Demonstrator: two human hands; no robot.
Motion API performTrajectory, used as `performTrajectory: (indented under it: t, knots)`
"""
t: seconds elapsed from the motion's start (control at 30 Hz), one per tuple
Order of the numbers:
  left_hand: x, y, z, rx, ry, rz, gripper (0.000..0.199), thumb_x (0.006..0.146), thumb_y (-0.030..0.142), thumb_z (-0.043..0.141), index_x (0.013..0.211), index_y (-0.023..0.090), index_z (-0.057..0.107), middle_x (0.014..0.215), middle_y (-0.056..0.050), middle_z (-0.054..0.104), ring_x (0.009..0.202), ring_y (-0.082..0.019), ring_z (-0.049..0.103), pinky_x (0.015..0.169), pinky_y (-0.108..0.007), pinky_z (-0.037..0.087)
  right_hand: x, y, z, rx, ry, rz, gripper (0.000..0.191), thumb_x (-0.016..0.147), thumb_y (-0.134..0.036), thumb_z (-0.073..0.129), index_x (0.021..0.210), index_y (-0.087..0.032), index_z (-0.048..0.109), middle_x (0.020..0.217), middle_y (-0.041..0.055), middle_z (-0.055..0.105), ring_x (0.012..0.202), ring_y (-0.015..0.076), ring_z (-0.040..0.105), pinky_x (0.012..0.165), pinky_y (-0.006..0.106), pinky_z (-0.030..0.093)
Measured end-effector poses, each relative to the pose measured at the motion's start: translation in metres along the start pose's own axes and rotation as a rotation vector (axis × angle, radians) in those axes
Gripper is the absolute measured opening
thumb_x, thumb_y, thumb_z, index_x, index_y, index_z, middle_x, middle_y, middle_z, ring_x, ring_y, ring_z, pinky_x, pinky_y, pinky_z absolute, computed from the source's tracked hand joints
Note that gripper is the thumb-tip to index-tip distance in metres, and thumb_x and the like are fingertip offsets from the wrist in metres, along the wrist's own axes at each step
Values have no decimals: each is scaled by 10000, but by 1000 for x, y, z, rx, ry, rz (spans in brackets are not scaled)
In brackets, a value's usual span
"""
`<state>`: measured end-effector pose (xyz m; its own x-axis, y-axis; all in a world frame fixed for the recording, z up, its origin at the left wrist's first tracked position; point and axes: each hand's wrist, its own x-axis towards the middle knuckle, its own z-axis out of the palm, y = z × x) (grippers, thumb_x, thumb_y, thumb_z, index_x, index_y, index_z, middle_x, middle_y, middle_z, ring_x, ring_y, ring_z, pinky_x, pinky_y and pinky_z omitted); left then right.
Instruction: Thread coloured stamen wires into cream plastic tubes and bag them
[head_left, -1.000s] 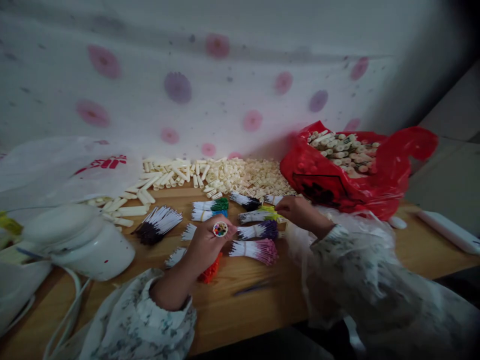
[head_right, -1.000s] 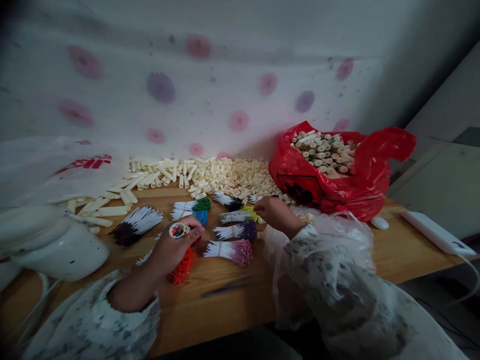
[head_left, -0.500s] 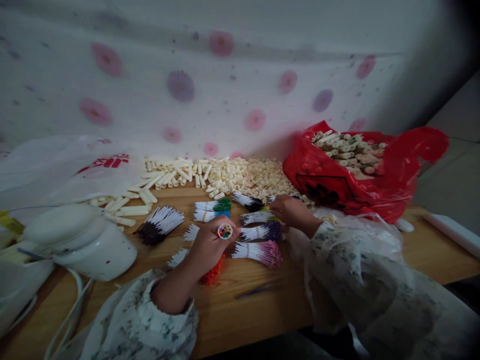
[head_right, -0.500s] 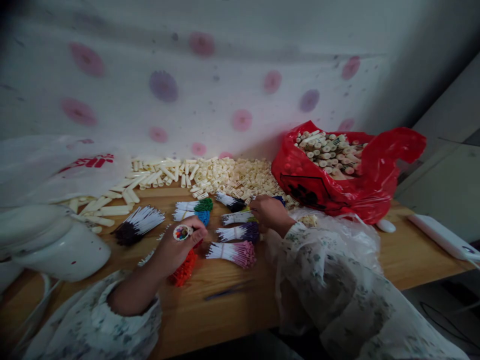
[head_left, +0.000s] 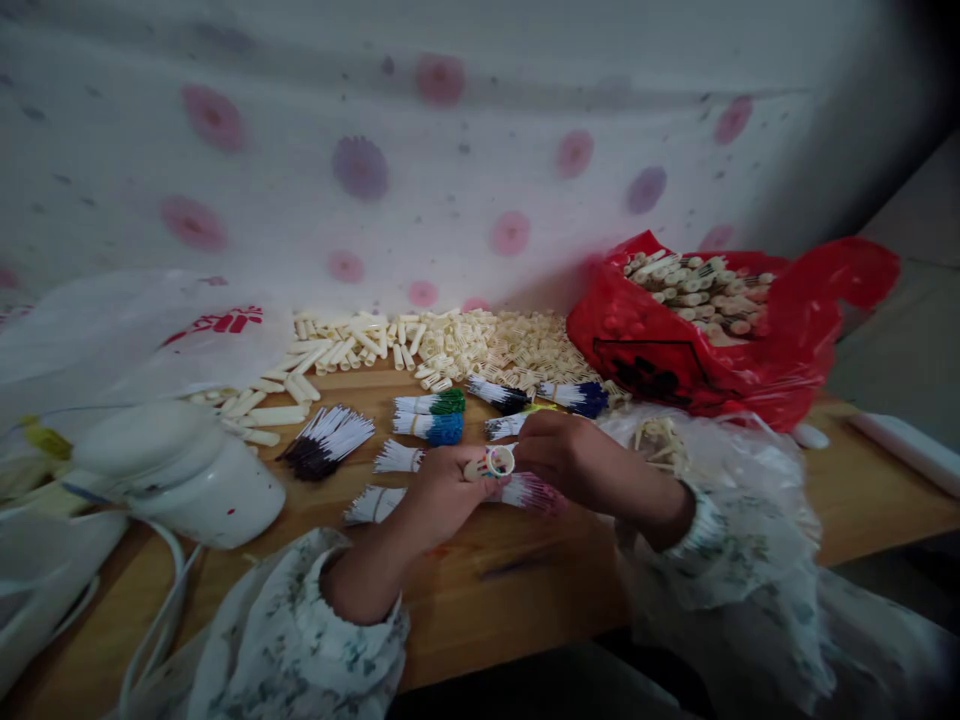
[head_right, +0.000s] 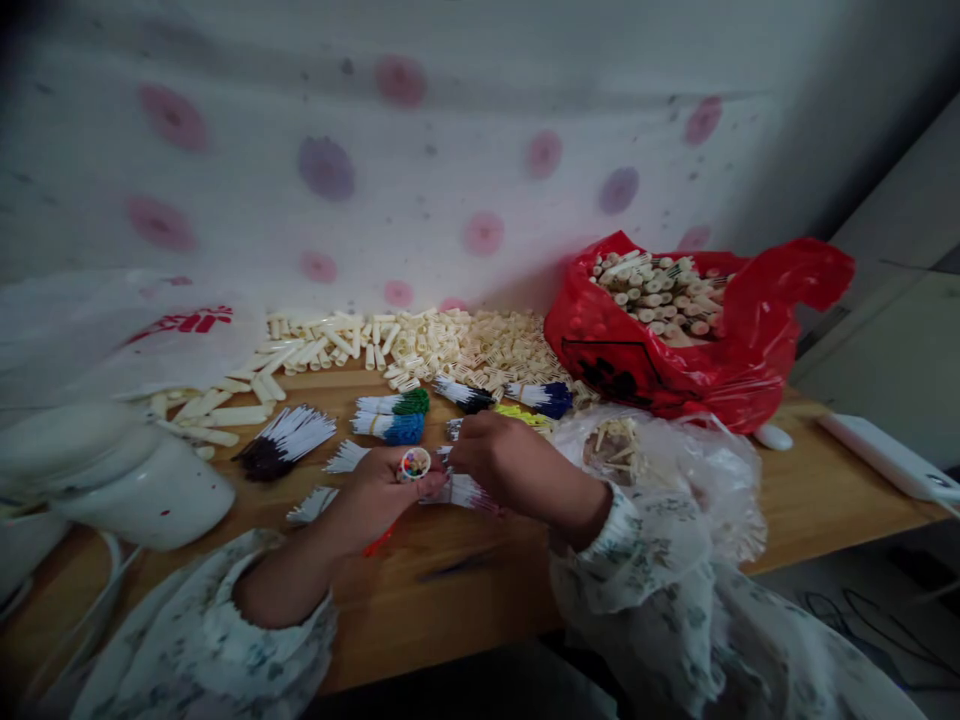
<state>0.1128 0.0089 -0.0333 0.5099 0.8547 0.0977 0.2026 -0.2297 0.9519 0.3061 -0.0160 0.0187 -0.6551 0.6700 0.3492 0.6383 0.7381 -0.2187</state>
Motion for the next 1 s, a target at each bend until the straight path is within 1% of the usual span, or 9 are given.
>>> performTrajectory:
  t: [0.07,0.17,0.2,0.27,0.43,0.6,0.73,0.9,1.0]
  knots:
    - [-1,0,-2,3,22,1,180,752,316,626,679,152,636,606,13,583,580,-138,501,544,-239,389,-2,1,4,24,80,26,168,901,-177,522,973,-187,674,903,59,625,822,151,581,736,297,493]
    - [-1,1,-7,7,89,37,190,781,319,609,681,161,640,637,-2,604,615,-155,535,577,-257,415,-11,5,8,94,311,149,386,862,-215,591,1245,-222,548,1108,94,598,969,181,593,831,357,511]
    - [-1,1,-8,-10,97,48,196,792,321,602,680,165,637,644,-4,606,624,-156,541,590,-261,421,-14,5,10,128,381,188,421,860,-216,593,1275,-229,522,1107,92,600,959,178,601,826,357,518]
    - [-1,2,-9,-53,92,56,194,811,318,589,691,173,636,649,-2,609,625,-150,543,605,-263,425,-17,1,15,206,462,226,382,871,-193,567,1250,-232,542,1049,75,623,898,161,619,786,338,533]
    - [-3,8,-7,-107,95,86,159,807,284,585,692,182,628,644,7,605,608,-137,523,583,-250,409,-14,-16,30,383,480,205,300,861,-137,555,1139,-225,628,1018,68,669,953,165,630,812,343,533]
    - [-5,10,-6,-150,74,97,153,808,284,589,706,178,634,657,6,602,616,-134,524,572,-242,399,-9,-20,38,563,574,340,227,867,-201,574,1073,-229,666,910,43,706,838,147,664,746,323,552]
    - [-6,8,-7,-177,53,82,193,804,333,603,709,168,635,629,5,581,573,-125,491,531,-235,368,-6,-21,37,686,595,385,167,836,-218,615,978,-224,702,878,32,720,786,138,674,708,298,558]
    - [-6,3,-8,-182,12,66,255,820,382,582,716,158,645,624,-5,579,553,-118,484,519,-229,379,-1,-27,40,769,590,432,121,807,-255,648,907,-222,708,874,32,730,791,153,681,725,299,551]
    - [-5,2,-8,-174,-1,71,246,829,380,581,733,165,651,656,-11,597,595,-129,518,547,-231,413,1,-28,43,734,573,463,102,815,-284,638,854,-201,682,819,39,717,750,166,672,679,299,547]
